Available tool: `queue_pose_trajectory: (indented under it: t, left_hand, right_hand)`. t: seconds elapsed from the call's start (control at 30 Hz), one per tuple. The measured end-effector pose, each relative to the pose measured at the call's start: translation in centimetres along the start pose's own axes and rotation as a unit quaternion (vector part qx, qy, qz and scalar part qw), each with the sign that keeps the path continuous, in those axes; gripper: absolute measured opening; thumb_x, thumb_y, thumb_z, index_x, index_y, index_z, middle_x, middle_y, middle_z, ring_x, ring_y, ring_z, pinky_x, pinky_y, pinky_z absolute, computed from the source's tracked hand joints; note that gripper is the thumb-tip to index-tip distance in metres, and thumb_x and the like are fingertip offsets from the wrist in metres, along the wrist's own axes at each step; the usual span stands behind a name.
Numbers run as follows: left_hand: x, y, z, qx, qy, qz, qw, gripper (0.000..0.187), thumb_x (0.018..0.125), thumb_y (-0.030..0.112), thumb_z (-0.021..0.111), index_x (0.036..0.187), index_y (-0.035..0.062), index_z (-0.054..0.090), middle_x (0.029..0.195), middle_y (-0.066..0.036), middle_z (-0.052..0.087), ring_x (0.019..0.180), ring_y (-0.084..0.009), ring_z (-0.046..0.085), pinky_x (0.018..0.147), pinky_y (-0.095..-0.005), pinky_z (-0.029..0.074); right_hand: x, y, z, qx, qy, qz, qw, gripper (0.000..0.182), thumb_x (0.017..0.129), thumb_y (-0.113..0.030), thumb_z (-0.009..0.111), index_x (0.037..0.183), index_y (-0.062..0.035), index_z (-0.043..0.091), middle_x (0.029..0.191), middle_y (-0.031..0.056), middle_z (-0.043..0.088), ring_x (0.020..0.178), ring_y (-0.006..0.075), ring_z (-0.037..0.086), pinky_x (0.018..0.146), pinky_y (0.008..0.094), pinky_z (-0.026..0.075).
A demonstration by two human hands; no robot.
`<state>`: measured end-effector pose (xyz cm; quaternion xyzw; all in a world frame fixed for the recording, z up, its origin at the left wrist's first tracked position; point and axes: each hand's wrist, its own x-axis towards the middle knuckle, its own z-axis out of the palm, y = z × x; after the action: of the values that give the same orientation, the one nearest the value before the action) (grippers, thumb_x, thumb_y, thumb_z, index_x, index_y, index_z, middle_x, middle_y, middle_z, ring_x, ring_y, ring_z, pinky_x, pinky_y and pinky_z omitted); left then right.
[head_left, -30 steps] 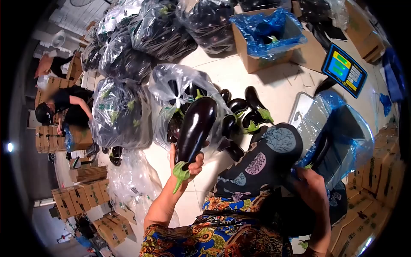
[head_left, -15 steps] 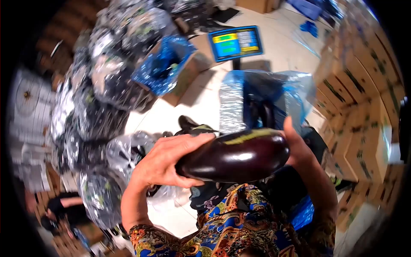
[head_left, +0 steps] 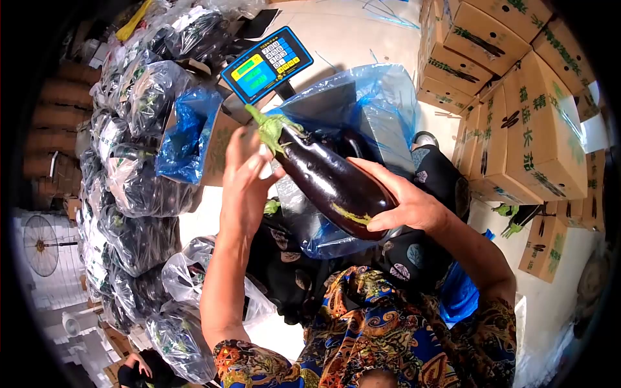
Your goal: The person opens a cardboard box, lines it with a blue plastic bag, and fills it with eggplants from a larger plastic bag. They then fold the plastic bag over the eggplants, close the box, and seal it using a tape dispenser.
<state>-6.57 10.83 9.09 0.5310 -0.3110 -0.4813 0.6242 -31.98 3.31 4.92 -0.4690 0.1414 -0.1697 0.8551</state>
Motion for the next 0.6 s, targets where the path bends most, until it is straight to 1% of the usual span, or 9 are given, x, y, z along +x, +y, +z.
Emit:
queue_pose_trajectory:
  t: [0.03,0.07,0.1,0.13,0.2,0.27,0.4,0.53,0.6]
  left_hand:
    - [0.7,-0.2,0.0,-0.049,-0.062,-0.046,0.996,0.081,0.084,0.025,0.066,0.149,0.0052,0.020,0.137,-0.015,0.045,0.120,-0.0279,0.049,0.098,-0.0464,0.044]
    - [1.8,-1.1,0.8,-0.012,-0.050,-0.071,0.996,0.082,0.083,0.031,0.071,0.147,0.0051,0.025,0.127,-0.013,0.052,0.110,-0.0239,0.054,0.094,-0.0415,0.046]
    - [2.2,-1.8,1.4,0.078,-0.022,-0.065,0.995,0.078,0.082,0.031,0.070,0.144,0.0047,0.030,0.122,-0.011,0.053,0.109,-0.0218,0.054,0.095,-0.0366,0.044]
    - [2.8,-2.2,1.5,0.086,-0.016,-0.066,0.994,0.075,0.083,0.029,0.070,0.142,0.0047,0.032,0.120,-0.010,0.054,0.107,-0.0199,0.054,0.095,-0.0344,0.043]
    - [3.9,-2.7,1.6,0.141,-0.021,-0.041,0.989,0.066,0.084,0.023,0.069,0.138,0.0040,0.037,0.113,-0.006,0.055,0.102,-0.0177,0.053,0.093,-0.0300,0.042]
    - [4.9,-2.5,1.9,0.198,-0.055,-0.037,0.978,0.060,0.085,0.026,0.068,0.133,0.0026,0.041,0.109,-0.006,0.055,0.099,-0.0146,0.052,0.091,-0.0294,0.041]
    - [6.9,-4.4,2.4,0.299,-0.071,-0.067,0.949,0.052,0.085,0.040,0.069,0.116,0.0012,0.052,0.098,-0.008,0.061,0.091,-0.0161,0.057,0.083,-0.0302,0.046]
    - [8.0,-7.3,4.1,0.433,-0.081,-0.103,0.892,0.073,0.081,0.063,0.061,0.109,-0.0031,0.056,0.100,-0.021,0.064,0.093,-0.0288,0.063,0.083,-0.0370,0.049]
    - [9.0,-7.4,3.0,0.355,-0.148,-0.189,0.903,0.070,0.085,0.066,0.054,0.109,-0.0004,0.059,0.100,-0.016,0.064,0.089,-0.0239,0.062,0.078,-0.0375,0.051]
  right_hand:
    - [0.0,0.1,-0.1,-0.020,-0.004,0.010,1.000,0.102,0.072,-0.009,0.080,0.151,-0.0030,0.016,0.145,0.0140,0.036,0.134,0.0211,0.036,0.111,0.0328,0.028]
    - [0.0,0.2,-0.3,-0.040,-0.008,0.020,0.999,0.103,0.072,-0.010,0.080,0.151,-0.0033,0.015,0.145,0.0141,0.036,0.134,0.0209,0.035,0.111,0.0329,0.028]
    - [0.0,0.3,-0.4,-0.060,-0.010,0.029,0.998,0.103,0.073,-0.010,0.080,0.151,-0.0036,0.013,0.145,0.0142,0.036,0.134,0.0207,0.035,0.111,0.0331,0.028]
    - [0.2,1.3,-0.9,-0.122,-0.043,-0.003,0.992,0.104,0.074,-0.012,0.080,0.151,-0.0038,0.011,0.144,0.0141,0.036,0.133,0.0207,0.034,0.110,0.0337,0.029]
    - [-0.5,1.9,-1.2,-0.187,-0.044,0.043,0.981,0.101,0.077,-0.022,0.079,0.151,-0.0020,0.012,0.145,0.0166,0.037,0.133,0.0243,0.038,0.110,0.0361,0.030]
    - [-0.3,1.9,-2.0,-0.286,-0.042,0.087,0.953,0.101,0.080,-0.037,0.076,0.150,0.0009,0.014,0.147,0.0193,0.038,0.131,0.0275,0.044,0.111,0.0387,0.032]
    - [1.8,1.0,-1.4,-0.180,0.083,0.126,0.972,0.110,0.075,-0.049,0.078,0.150,0.0018,0.015,0.140,0.0276,0.041,0.125,0.0350,0.048,0.106,0.0405,0.039]
    - [3.9,0.7,-0.3,-0.315,0.160,0.128,0.927,0.094,0.068,-0.057,0.077,0.130,0.0024,0.040,0.116,0.0194,0.057,0.108,0.0299,0.059,0.093,0.0386,0.046]
    - [4.2,0.0,-1.1,-0.167,0.103,0.135,0.971,0.078,0.075,-0.048,0.075,0.128,-0.0001,0.043,0.112,0.0136,0.059,0.103,0.0214,0.059,0.088,0.0345,0.048]
